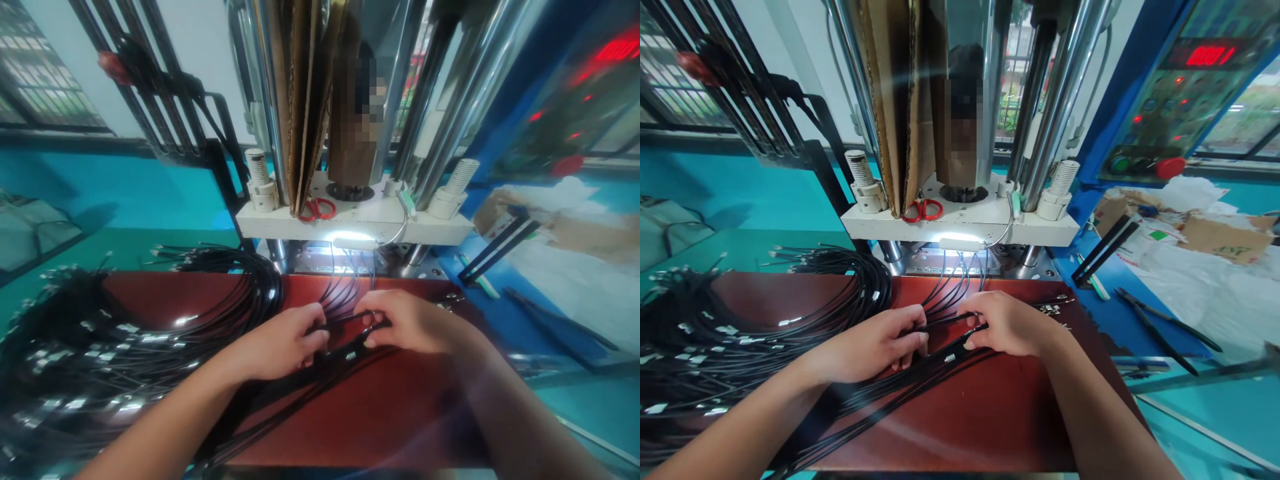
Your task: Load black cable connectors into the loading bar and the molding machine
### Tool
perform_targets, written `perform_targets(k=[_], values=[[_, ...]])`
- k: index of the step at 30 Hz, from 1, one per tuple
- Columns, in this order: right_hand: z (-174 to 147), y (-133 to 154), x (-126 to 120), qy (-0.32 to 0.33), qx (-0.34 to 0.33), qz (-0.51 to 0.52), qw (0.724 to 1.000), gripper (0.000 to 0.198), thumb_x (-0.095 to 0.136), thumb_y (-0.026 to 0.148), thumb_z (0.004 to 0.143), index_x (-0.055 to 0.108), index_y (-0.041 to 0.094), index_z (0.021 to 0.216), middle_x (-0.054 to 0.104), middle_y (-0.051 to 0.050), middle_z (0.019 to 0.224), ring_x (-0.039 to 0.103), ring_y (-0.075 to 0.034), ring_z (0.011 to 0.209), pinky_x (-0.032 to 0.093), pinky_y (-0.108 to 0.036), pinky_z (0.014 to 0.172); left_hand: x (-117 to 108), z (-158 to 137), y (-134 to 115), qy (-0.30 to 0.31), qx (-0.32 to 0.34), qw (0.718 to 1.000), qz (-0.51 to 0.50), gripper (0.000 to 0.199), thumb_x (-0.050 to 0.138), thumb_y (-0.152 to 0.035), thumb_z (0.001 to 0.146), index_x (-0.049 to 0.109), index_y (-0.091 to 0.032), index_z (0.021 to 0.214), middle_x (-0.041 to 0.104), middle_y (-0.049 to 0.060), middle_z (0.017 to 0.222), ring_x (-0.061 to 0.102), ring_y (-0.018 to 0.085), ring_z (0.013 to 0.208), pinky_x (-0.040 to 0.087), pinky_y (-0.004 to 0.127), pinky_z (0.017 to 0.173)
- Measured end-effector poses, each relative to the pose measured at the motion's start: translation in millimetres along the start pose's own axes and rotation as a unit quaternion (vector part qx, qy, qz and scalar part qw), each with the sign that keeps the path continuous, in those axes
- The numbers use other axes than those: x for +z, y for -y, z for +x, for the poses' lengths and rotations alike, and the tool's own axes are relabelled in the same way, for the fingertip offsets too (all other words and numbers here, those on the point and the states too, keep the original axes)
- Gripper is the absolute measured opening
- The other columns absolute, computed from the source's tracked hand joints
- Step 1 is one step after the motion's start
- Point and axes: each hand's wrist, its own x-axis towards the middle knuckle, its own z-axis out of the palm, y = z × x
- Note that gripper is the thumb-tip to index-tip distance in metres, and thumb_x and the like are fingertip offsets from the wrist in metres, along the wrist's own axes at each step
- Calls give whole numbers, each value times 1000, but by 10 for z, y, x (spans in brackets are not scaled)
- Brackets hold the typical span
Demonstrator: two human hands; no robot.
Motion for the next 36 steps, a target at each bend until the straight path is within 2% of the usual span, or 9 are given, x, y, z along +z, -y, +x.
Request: perform_targets(k=[6,11,15,19,25,36], values=[[27,7,-8,37,15,10,999,20,67,28,78,65,15,92,63,-4,91,56,-15,78,41,-25,68,19,-2,-26,32,1,999,-40,10,44,-26,99,40,-18,93,61,-1,83,55,15,65,38,20,51],[27,42,-33,7,-38,-41,998,15,62,29,83,65,14,84,63,-5,90,54,-17,86,38,-27,77,13,6,-2,29,11,998,-54,14,47,-30,99,43,-18,94,60,-1,82,53,15,64,37,21,52],[15,57,-35,-14,-37,-77,996,13,58,29,87,64,17,89,62,-2,91,52,-15,89,37,-26,78,-11,10,-2,5,33,999,-24,22,61,-35,94,48,-17,93,53,-3,77,48,14,67,36,21,56],[5,71,-30,-12,-12,-54,998,10,55,27,88,62,20,90,62,3,87,53,-10,82,38,-23,73,-33,-12,-33,14,31,999,2,33,78,-27,80,51,-19,97,51,-5,78,46,13,69,33,20,56],[-1,45,-26,-19,-28,-59,998,14,55,31,89,64,22,97,63,5,94,55,-9,87,39,-22,78,-22,-29,-32,27,18,996,82,33,82,-24,74,53,-19,90,53,-6,79,46,13,69,29,21,54],[-12,38,-40,-11,-35,-56,998,16,58,30,87,66,21,97,63,3,96,54,-10,89,39,-22,80,15,-6,5,21,5,993,116,17,73,-21,81,56,-18,81,53,-5,74,47,14,67,28,25,55]])
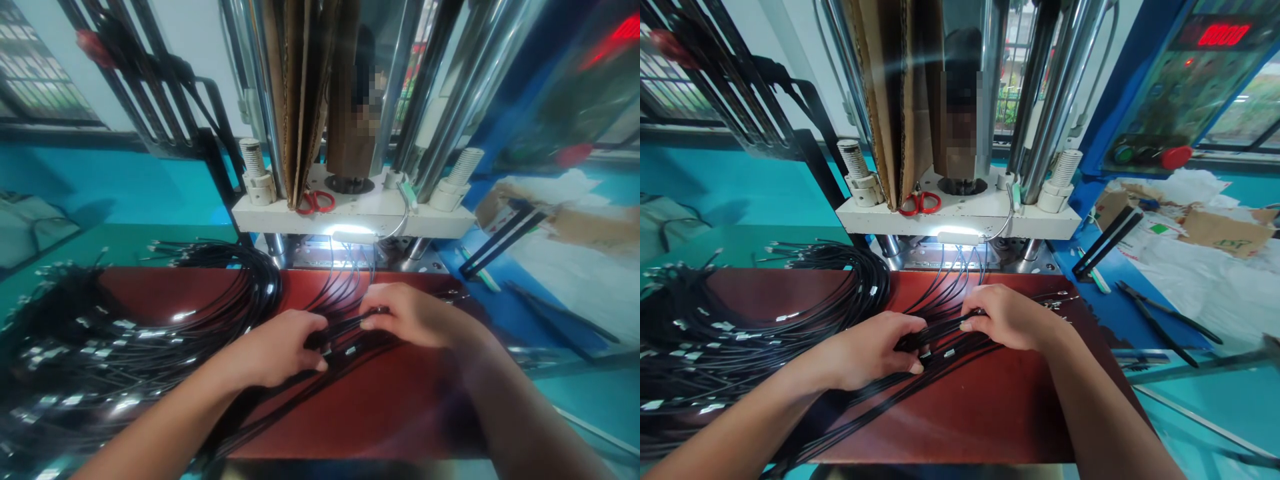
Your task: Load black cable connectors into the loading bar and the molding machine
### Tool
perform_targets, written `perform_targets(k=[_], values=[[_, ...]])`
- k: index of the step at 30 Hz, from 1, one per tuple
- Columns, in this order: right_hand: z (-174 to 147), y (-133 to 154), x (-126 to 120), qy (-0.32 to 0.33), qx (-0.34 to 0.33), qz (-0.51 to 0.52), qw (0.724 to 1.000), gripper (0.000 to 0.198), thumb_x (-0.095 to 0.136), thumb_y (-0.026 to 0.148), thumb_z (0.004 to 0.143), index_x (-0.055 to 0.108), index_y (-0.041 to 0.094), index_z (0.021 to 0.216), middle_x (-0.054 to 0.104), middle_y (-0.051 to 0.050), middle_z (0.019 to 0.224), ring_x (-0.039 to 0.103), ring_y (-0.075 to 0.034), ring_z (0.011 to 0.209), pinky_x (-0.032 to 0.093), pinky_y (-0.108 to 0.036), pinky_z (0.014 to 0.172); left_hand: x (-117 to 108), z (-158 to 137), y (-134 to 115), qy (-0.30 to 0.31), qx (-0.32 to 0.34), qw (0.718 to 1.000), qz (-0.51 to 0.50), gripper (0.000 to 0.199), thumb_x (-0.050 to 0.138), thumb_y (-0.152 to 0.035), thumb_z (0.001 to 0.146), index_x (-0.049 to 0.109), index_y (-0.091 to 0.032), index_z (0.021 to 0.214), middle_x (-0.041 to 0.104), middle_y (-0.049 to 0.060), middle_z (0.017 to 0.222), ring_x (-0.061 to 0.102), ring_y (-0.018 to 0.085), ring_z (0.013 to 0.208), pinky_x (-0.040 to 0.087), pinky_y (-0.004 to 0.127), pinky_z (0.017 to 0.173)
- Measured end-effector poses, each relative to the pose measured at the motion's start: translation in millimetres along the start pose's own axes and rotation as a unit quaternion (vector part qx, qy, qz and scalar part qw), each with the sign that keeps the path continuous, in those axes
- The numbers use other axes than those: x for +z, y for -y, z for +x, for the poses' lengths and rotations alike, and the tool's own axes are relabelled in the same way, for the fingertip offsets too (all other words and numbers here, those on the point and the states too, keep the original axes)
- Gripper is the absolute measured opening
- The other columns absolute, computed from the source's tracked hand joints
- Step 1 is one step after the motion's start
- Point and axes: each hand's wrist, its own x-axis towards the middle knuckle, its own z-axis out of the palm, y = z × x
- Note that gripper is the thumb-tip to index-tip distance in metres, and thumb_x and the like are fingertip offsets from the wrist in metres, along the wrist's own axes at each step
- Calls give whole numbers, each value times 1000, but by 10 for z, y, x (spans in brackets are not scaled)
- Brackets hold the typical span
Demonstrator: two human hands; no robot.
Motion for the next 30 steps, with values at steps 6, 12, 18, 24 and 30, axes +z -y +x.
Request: perform_targets(k=[6,12,18,24,30], values=[[-22,-1,-4,17,13,4,1000,17,65,28,80,66,21,96,62,3,94,54,-11,86,39,-22,75,-21,-7,-43,-2,-17,1000,11,20,75,-23,80,56,-17,77,53,-4,71,47,15,66,29,24,54],[-3,-27,-10,-4,10,18,1000,16,61,31,85,68,22,97,64,3,96,55,-10,88,40,-22,78,-24,-7,0,28,-7,992,-123,12,63,-28,91,57,-18,91,57,-3,76,55,16,68,38,23,56],[10,-52,-14,-25,-8,38,999,18,58,31,87,70,21,97,65,0,97,56,-11,90,40,-23,82,3,13,36,38,-3,984,-174,21,59,-36,95,56,-16,88,58,0,78,56,17,68,37,23,55],[23,-26,-2,-71,-28,12,997,16,58,30,88,69,18,92,64,-1,92,55,-11,87,39,-24,81,7,13,36,29,1,985,-171,22,56,-35,96,55,-16,85,58,1,77,57,17,67,37,24,54],[30,10,39,-69,13,-6,997,16,63,32,83,66,20,94,63,2,93,55,-11,84,40,-23,76,24,20,59,30,1,986,-165,20,54,-33,97,55,-16,86,57,0,76,56,17,66,38,23,53]])
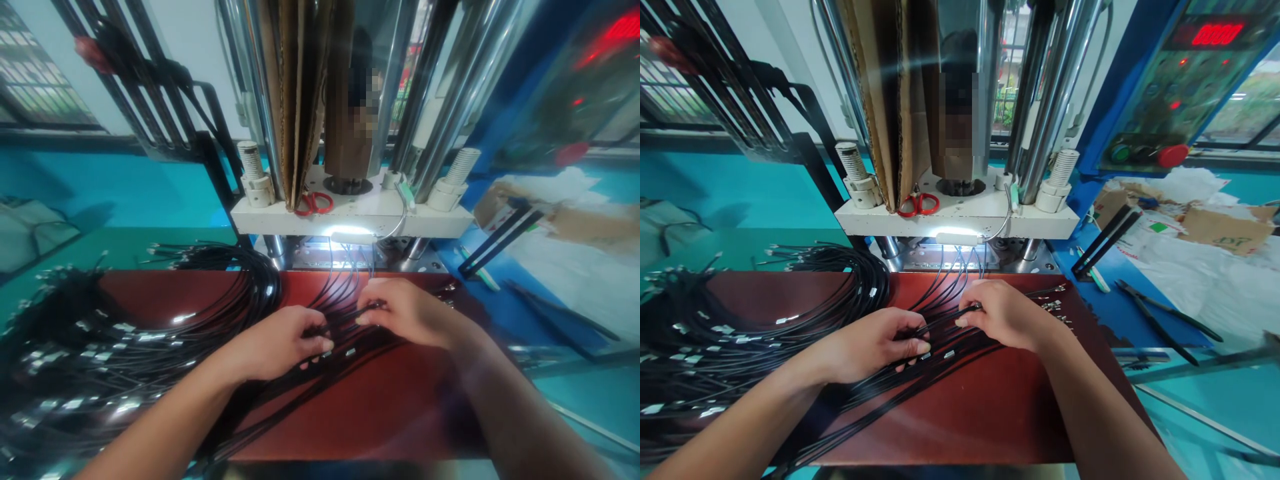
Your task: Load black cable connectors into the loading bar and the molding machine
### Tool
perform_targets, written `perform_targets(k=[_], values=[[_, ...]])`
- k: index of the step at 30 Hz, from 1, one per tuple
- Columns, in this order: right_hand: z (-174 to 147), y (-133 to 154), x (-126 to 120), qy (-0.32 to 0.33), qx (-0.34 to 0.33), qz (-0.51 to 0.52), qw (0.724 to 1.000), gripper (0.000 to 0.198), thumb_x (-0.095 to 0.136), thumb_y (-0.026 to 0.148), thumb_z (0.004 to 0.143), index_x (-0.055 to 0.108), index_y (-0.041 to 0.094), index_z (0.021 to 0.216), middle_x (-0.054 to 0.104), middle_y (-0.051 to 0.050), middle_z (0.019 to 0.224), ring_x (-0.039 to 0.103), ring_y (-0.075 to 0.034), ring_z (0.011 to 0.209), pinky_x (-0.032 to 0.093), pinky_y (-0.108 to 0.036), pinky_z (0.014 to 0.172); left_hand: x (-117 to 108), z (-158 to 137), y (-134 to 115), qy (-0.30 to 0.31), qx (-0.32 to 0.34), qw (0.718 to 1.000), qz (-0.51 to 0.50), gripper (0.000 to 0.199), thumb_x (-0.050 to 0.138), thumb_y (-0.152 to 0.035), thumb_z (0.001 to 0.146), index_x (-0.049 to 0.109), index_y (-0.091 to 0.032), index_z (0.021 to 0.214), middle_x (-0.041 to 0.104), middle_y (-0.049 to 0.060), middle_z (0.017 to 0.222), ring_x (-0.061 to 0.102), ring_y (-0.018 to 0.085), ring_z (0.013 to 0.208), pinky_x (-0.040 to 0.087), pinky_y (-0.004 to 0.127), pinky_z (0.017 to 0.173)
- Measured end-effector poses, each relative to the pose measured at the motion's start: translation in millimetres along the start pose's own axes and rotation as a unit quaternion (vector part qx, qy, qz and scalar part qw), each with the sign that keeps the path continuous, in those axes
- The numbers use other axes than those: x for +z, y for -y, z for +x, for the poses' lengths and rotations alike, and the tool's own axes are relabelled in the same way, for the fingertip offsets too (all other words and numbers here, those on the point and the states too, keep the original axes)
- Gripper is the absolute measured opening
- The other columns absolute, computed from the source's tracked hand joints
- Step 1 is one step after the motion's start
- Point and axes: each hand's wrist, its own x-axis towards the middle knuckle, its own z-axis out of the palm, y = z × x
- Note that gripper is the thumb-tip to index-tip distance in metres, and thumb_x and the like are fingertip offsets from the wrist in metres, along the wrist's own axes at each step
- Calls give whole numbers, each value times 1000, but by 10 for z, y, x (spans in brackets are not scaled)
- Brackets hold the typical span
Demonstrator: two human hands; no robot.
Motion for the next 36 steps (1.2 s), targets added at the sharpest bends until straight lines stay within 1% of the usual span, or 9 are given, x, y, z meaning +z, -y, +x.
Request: perform_targets(k=[3,6,12,15,18,22,26,31,36], values=[[2,-6,22,58,10,6,998,22,65,33,81,66,22,100,61,1,93,55,-11,83,40,-23,72,2,2,1,-11,-1,1000,18,19,53,-33,98,55,-17,88,57,0,77,56,17,66,37,23,54],[12,-11,32,82,25,-13,996,17,62,35,83,67,19,88,56,-1,83,52,-12,74,37,-25,66,-2,-1,-8,-20,-1,999,37,20,52,-34,99,55,-18,88,57,-1,77,55,16,67,37,23,55],[16,-3,21,25,-36,-46,998,14,58,29,86,63,16,85,57,-5,94,50,-16,89,36,-28,77,-22,-18,-55,-29,14,998,63,21,52,-35,99,53,-18,87,55,-3,75,54,15,65,38,22,54],[-4,-10,5,34,-19,-19,999,9,56,25,87,60,17,89,60,0,90,52,-13,84,36,-25,74,-22,-19,-73,-24,11,998,64,16,59,-34,95,55,-19,93,57,-3,78,54,16,69,37,22,57],[-15,-34,-1,46,-18,-14,999,9,58,22,84,61,18,92,62,1,91,53,-13,85,36,-24,74,-10,-5,-65,-49,29,991,121,12,65,-29,89,58,-19,92,58,-3,83,52,16,73,34,23,61],[-7,-52,6,57,-35,-24,997,10,60,20,82,64,19,92,63,0,91,54,-13,85,36,-24,74,3,12,-40,-55,34,987,146,10,62,-28,91,59,-18,90,58,-3,82,51,16,73,32,24,61],[-2,-49,4,54,-31,-6,998,10,59,20,83,64,20,92,62,3,91,54,-11,85,37,-23,75,2,6,-42,-63,20,990,127,13,65,-30,91,59,-19,95,59,-3,89,51,16,76,33,23,62],[-10,-80,23,56,-24,-29,998,11,60,21,82,64,20,92,62,1,93,53,-14,88,36,-24,76,4,-3,-52,-60,23,989,136,14,63,-31,92,59,-18,91,57,-3,83,50,16,72,32,23,60],[-32,-39,34,69,-29,-62,995,12,56,19,83,64,19,92,63,-2,90,55,-16,86,34,-26,72,3,10,-52,-65,24,984,165,13,62,-29,92,58,-18,88,57,-2,81,50,15,71,31,24,59]])
